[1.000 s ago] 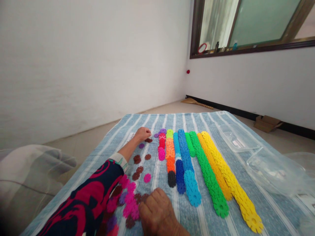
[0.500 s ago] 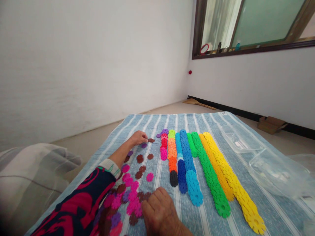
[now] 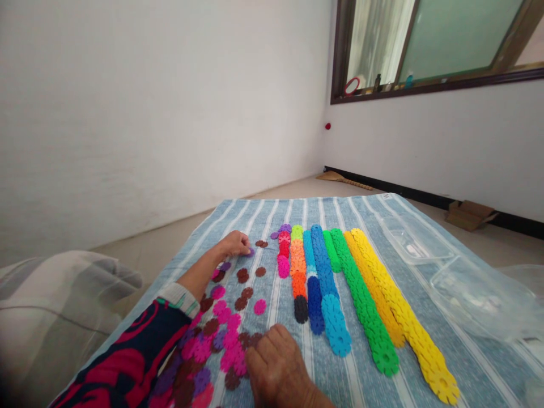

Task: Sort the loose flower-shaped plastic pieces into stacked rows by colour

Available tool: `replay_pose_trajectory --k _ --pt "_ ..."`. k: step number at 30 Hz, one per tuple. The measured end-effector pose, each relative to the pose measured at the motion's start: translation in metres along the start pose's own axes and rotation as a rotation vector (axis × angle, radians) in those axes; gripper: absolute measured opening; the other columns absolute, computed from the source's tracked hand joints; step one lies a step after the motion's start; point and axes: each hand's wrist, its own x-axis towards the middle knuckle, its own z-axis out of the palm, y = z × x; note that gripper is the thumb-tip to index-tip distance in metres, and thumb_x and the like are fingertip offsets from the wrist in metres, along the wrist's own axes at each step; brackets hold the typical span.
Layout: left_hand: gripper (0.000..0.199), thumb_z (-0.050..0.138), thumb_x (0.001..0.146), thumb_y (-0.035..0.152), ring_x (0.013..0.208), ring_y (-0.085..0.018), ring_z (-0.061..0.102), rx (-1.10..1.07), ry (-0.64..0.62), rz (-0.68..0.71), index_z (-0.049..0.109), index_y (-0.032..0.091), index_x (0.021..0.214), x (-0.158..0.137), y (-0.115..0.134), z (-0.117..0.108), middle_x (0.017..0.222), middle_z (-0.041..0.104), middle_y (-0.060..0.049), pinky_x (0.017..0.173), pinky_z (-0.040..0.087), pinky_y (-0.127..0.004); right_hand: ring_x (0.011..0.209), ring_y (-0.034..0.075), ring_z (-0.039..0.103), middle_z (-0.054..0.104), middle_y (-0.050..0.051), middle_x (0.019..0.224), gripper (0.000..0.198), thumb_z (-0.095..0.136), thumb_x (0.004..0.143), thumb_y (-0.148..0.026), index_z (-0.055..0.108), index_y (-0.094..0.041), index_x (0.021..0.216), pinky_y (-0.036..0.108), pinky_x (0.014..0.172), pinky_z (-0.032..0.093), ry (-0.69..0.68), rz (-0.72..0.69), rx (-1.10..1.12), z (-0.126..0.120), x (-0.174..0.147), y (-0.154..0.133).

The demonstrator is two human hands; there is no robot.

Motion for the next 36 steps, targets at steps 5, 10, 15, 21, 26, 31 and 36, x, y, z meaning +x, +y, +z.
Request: replay_pose_trajectory --k 5,10,15,21,26,31,36 --pt "0.010 0.068 0.060 0.007 0.046 -0.008 0.049 -0.315 0.079 0.087 0.060 0.013 0.056 0.010 0.019 0.006 0.045 0.053 0.004 0.051 0.038 -0.020 0.058 0.015 0.038 0.047 0.001 0.059 0.028 0.036 0.087 -0.004 0.045 -0.020 0.066 0.031 0.057 0.028 0.007 -0.011 0.007 0.001 -0.002 0.001" --pt "0.007 0.071 0.064 0.009 0.044 -0.009 0.052 -0.411 0.141 0.030 0.065 0.010 0.066 0.028 0.042 0.029 0.045 0.052 0.004 0.050 0.044 -0.022 0.058 0.015 0.039 0.047 0.001 0.060 0.027 0.037 0.087 -0.004 0.046 -0.020 0.067 0.031 0.056 0.028 0.000 -0.013 0.012 0.005 -0.006 0.004" --pt "0.006 0.072 0.065 0.009 0.044 -0.008 0.051 -0.300 0.179 0.012 0.070 0.010 0.071 0.043 0.048 0.041 0.047 0.053 0.004 0.047 0.041 -0.019 0.058 0.015 0.040 0.048 0.000 0.060 0.027 0.038 0.088 -0.004 0.047 -0.020 0.068 0.031 0.057 0.030 -0.008 -0.009 0.008 0.006 -0.006 0.005" --pt "0.009 0.070 0.067 0.009 0.044 -0.008 0.052 -0.238 0.184 0.002 0.073 0.010 0.076 0.047 0.046 0.043 0.050 0.057 0.002 0.045 0.038 -0.017 0.056 0.015 0.041 0.047 0.000 0.060 0.025 0.038 0.088 -0.005 0.047 -0.020 0.069 0.031 0.056 0.028 -0.006 -0.013 0.006 0.004 -0.005 0.005" --pt "0.013 0.070 0.067 0.010 0.046 -0.009 0.054 -0.202 0.196 -0.009 0.075 0.011 0.078 0.049 0.046 0.045 0.057 0.064 0.000 0.046 0.040 -0.018 0.057 0.015 0.041 0.047 0.000 0.060 0.025 0.038 0.087 -0.005 0.046 -0.020 0.068 0.030 0.057 0.028 -0.019 0.002 0.007 0.003 -0.004 0.004" --pt "0.015 0.070 0.066 0.012 0.047 -0.010 0.056 -0.185 0.208 -0.014 0.076 0.013 0.081 0.049 0.049 0.047 0.058 0.066 -0.001 0.048 0.042 -0.018 0.057 0.015 0.042 0.049 0.000 0.062 0.026 0.038 0.088 -0.005 0.047 -0.019 0.069 0.031 0.057 0.029 -0.009 -0.014 0.017 0.003 -0.004 0.004" --pt "0.019 0.068 0.066 0.010 0.049 -0.010 0.057 -0.204 0.233 0.006 0.075 0.012 0.083 0.045 0.051 0.045 0.064 0.068 -0.002 0.046 0.041 -0.018 0.057 0.015 0.042 0.049 0.000 0.061 0.026 0.038 0.089 -0.005 0.047 -0.020 0.069 0.031 0.057 0.030 -0.018 -0.010 0.000 0.003 -0.005 0.004"
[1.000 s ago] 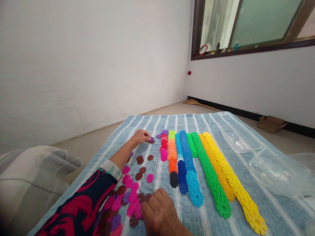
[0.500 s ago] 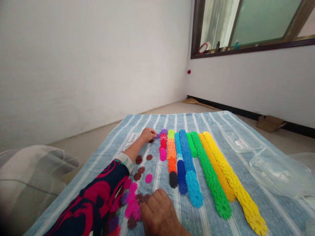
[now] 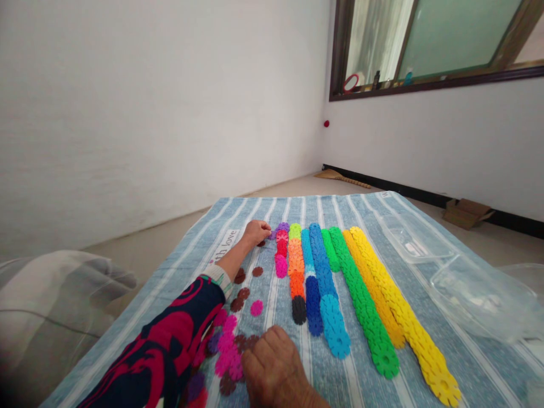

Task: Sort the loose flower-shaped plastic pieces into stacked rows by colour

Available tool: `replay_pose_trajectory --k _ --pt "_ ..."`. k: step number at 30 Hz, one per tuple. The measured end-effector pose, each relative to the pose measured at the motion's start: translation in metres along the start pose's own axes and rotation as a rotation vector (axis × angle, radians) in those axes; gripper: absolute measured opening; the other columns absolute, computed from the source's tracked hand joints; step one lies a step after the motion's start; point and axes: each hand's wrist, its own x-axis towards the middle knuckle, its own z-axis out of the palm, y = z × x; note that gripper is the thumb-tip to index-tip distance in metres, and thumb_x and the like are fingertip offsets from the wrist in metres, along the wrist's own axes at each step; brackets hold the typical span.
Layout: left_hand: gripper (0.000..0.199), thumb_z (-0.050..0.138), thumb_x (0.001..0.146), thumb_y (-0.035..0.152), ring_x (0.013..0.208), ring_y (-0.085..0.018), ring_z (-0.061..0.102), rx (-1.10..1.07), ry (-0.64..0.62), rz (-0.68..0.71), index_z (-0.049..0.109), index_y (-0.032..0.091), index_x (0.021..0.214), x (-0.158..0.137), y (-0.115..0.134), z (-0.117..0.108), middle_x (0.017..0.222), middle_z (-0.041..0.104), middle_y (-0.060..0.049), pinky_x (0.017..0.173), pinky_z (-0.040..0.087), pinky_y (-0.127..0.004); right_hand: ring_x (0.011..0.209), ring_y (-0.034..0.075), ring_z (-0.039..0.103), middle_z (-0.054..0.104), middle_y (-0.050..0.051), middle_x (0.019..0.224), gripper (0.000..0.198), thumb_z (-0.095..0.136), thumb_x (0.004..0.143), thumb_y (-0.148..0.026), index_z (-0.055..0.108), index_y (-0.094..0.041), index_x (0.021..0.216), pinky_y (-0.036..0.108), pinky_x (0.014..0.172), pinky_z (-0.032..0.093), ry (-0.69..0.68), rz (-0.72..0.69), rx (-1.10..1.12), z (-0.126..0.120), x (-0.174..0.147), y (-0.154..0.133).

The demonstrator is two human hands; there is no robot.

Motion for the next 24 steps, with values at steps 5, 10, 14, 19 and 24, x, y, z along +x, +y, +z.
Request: replay_pose_trajectory --k 5,10,14,19,24 --pt "0.020 0.065 0.065 0.008 0.054 -0.011 0.058 -0.040 0.025 0.019 0.074 0.011 0.083 -0.002 0.000 -0.004 0.065 0.067 -0.002 0.047 0.042 -0.018 0.057 0.015 0.039 0.047 0.001 0.060 0.027 0.037 0.088 -0.005 0.046 -0.020 0.068 0.031 0.056 0.029 0.001 0.001 0.009 0.001 0.000 0.000" --pt "0.014 0.063 0.067 0.008 0.058 -0.011 0.058 -0.030 0.052 0.075 0.073 0.011 0.076 -0.005 -0.012 -0.019 0.064 0.066 -0.002 0.055 0.045 -0.020 0.058 0.015 0.039 0.047 0.001 0.060 0.028 0.037 0.088 -0.005 0.046 -0.020 0.067 0.032 0.057 0.030 -0.002 0.009 0.012 0.002 -0.001 -0.001" --pt "0.011 0.061 0.066 0.009 0.060 -0.012 0.057 0.043 0.030 0.080 0.071 0.013 0.068 -0.015 -0.029 -0.044 0.058 0.063 0.000 0.059 0.043 -0.021 0.059 0.016 0.041 0.048 0.001 0.061 0.029 0.035 0.090 -0.006 0.047 -0.019 0.067 0.032 0.058 0.030 -0.006 0.022 0.021 -0.001 0.001 -0.003" --pt "0.008 0.063 0.063 0.011 0.056 -0.012 0.055 0.135 -0.007 0.049 0.068 0.015 0.059 -0.040 -0.051 -0.073 0.049 0.057 0.002 0.057 0.039 -0.022 0.059 0.016 0.040 0.048 0.002 0.061 0.028 0.036 0.088 -0.004 0.048 -0.019 0.067 0.032 0.058 0.029 -0.007 0.016 0.026 -0.007 0.004 -0.006" --pt "0.008 0.063 0.063 0.012 0.057 -0.014 0.056 0.229 -0.025 0.001 0.067 0.016 0.057 -0.062 -0.070 -0.091 0.049 0.058 0.001 0.056 0.038 -0.022 0.061 0.016 0.041 0.048 0.002 0.063 0.027 0.037 0.089 -0.005 0.048 -0.019 0.068 0.032 0.059 0.029 -0.037 0.009 0.029 -0.009 0.003 -0.006"
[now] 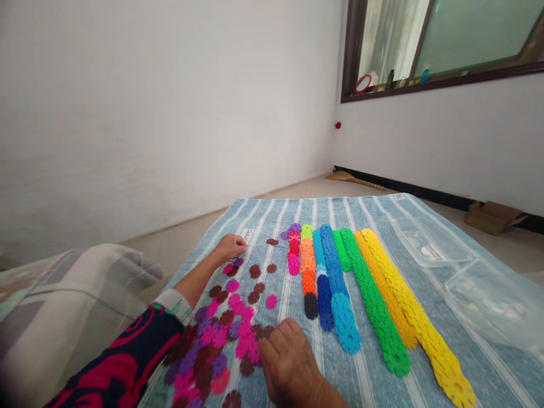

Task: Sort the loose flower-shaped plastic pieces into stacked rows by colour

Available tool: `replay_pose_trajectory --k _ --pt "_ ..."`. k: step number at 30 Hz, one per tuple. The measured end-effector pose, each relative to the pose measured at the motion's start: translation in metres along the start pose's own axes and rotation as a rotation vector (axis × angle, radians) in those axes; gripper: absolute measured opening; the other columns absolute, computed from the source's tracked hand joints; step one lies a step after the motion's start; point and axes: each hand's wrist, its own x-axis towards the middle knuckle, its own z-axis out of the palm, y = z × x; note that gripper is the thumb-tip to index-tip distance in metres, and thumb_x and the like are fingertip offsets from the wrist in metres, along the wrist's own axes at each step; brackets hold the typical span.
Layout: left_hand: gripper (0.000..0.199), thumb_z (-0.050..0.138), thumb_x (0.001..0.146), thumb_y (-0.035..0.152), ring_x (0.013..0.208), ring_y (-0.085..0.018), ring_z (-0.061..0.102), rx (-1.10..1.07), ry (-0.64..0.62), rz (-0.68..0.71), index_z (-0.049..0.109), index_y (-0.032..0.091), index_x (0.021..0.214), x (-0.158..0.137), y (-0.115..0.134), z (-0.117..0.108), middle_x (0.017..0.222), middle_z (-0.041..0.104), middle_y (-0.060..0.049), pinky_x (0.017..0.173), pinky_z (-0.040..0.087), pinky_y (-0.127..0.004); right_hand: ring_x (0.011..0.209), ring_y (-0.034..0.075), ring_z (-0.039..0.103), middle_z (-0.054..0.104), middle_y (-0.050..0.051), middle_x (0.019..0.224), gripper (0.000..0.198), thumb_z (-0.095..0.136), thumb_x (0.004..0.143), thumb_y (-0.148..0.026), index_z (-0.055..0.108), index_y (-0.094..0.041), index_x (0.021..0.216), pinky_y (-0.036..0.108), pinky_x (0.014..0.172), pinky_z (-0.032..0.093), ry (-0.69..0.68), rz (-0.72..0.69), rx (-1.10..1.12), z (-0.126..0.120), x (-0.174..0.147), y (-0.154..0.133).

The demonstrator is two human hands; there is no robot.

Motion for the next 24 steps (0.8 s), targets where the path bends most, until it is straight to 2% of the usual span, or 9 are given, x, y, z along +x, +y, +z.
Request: replay_pose_trajectory --k 6,12,24 --pt "0.004 0.067 0.061 0.014 0.062 -0.013 0.058 0.105 -0.066 -0.041 0.069 0.017 0.058 -0.017 -0.014 -0.012 0.057 0.065 0.001 0.057 0.037 -0.020 0.063 0.017 0.041 0.048 0.003 0.064 0.027 0.037 0.088 -0.004 0.048 -0.019 0.068 0.032 0.059 0.028 -0.013 0.000 0.007 -0.002 -0.001 0.000" --pt "0.008 0.069 0.063 0.024 0.060 -0.014 0.059 0.131 -0.134 -0.033 0.072 0.017 0.063 -0.025 -0.015 -0.012 0.058 0.066 0.001 0.056 0.037 -0.021 0.063 0.017 0.040 0.048 0.002 0.064 0.027 0.037 0.088 -0.004 0.048 -0.019 0.068 0.032 0.059 0.029 -0.015 0.018 0.010 -0.003 0.000 -0.002" --pt "0.014 0.067 0.053 0.016 0.047 -0.010 0.047 0.017 -0.230 -0.070 0.055 0.016 0.046 -0.024 -0.006 -0.010 0.040 0.048 0.006 0.049 0.032 -0.021 0.062 0.017 0.043 0.050 0.002 0.066 0.022 0.040 0.086 -0.006 0.049 -0.019 0.071 0.032 0.060 0.030 -0.024 0.006 -0.023 -0.001 -0.001 0.000"
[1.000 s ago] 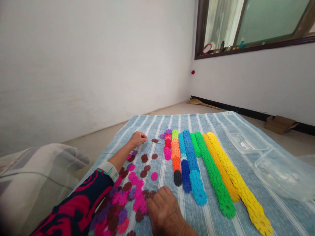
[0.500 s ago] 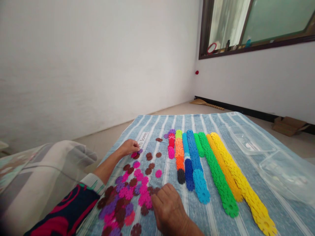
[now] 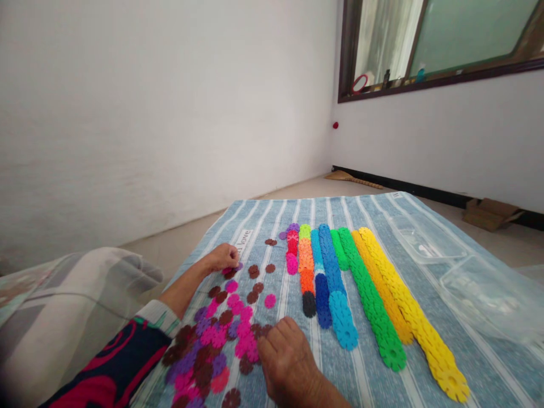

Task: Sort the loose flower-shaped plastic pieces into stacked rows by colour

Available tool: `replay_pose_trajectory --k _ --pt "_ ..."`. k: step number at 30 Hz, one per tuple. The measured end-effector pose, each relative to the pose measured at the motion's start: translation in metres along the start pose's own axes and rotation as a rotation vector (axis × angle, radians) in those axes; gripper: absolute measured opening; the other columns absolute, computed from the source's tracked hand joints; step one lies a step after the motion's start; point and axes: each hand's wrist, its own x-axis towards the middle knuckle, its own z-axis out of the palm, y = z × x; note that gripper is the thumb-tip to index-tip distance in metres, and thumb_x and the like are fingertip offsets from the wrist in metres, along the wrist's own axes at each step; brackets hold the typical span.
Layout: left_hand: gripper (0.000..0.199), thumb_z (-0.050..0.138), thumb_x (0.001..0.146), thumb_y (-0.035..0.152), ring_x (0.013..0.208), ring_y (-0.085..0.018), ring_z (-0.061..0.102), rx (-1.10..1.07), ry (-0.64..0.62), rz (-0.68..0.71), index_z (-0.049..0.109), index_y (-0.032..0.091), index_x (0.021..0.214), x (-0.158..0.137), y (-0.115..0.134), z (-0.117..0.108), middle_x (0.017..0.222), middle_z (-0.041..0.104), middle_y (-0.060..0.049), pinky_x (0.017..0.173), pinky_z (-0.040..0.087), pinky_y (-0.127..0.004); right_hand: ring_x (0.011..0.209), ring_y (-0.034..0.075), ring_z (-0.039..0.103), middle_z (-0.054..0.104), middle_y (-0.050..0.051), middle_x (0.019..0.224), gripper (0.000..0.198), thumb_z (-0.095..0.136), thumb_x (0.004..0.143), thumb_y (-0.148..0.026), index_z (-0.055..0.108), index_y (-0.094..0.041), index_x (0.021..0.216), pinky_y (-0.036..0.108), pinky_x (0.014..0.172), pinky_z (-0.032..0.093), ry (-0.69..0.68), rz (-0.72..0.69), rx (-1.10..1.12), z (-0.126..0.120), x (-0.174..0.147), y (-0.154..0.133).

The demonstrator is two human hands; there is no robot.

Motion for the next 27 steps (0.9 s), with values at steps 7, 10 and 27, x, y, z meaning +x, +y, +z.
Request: replay_pose_trajectory --k 7,10,27 --pt "0.014 0.068 0.051 0.014 0.046 -0.010 0.044 0.076 -0.098 0.011 0.057 0.017 0.043 -0.001 0.007 -0.005 0.038 0.048 0.006 0.049 0.030 -0.022 0.062 0.016 0.041 0.048 0.001 0.064 0.025 0.039 0.088 -0.005 0.048 -0.019 0.069 0.032 0.060 0.029 -0.002 0.001 0.002 0.000 0.000 0.000" --pt "0.017 0.069 0.049 0.013 0.045 -0.010 0.043 0.044 -0.093 0.003 0.054 0.017 0.042 -0.002 0.007 -0.005 0.037 0.046 0.006 0.049 0.030 -0.023 0.062 0.017 0.041 0.049 0.002 0.064 0.027 0.037 0.088 -0.005 0.049 -0.019 0.069 0.032 0.060 0.029 0.013 0.007 0.012 0.000 0.001 -0.001" --pt "0.012 0.070 0.062 0.013 0.048 -0.009 0.051 -0.563 0.188 0.073 0.059 0.012 0.059 0.063 0.093 0.041 0.047 0.051 0.003 0.051 0.043 -0.021 0.060 0.016 0.041 0.049 0.002 0.062 0.026 0.037 0.087 -0.006 0.048 -0.019 0.068 0.032 0.059 0.028 0.050 -0.007 0.005 0.005 0.003 0.001"
